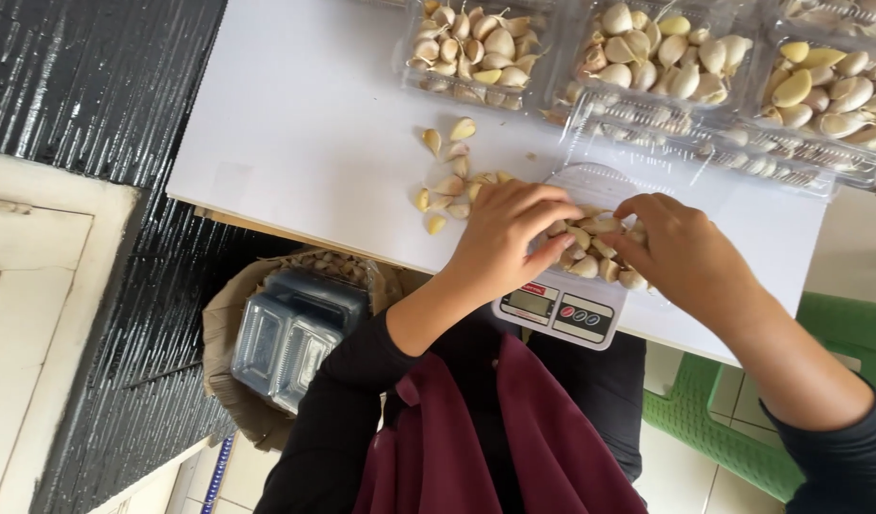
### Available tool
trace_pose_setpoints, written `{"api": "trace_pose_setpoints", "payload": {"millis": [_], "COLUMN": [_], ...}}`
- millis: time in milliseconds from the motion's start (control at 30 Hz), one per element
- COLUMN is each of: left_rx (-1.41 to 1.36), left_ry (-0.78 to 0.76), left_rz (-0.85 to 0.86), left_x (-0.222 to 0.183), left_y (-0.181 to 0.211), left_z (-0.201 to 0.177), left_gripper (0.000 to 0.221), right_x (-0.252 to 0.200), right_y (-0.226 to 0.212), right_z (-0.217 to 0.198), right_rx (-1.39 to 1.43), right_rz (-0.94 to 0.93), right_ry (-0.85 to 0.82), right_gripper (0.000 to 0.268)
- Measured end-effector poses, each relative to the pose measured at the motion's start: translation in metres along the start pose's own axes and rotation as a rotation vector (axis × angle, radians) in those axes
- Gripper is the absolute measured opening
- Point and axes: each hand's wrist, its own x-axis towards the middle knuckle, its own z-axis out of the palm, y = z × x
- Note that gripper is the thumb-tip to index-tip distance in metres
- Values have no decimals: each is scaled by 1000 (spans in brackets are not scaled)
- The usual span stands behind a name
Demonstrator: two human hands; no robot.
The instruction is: The person is weighing individual garlic cloves on a digital scale and then placing them into plastic containers for packaging.
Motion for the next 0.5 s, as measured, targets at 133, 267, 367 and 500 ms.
{"api": "trace_pose_setpoints", "payload": {"millis": [133, 267, 367, 500], "left_rx": [80, 103, 124, 119], "left_ry": [-83, -69, -60, -65], "left_rz": [3, 16, 15, -22], "left_x": [11, 20, 27, 29], "left_y": [3, 6, 8, 9], "left_z": [24, 33, 36, 38], "left_gripper": [26, 12, 7, 7], "right_x": [-9, -11, -9, -1], "right_y": [3, 17, 28, 39], "right_z": [-8, -23, -25, -12], "right_rx": [18, 143, 242, 289], "right_rz": [-33, -24, 92, 31], "right_ry": [80, 100, 145, 281], "right_gripper": [36, 20, 15, 20]}}
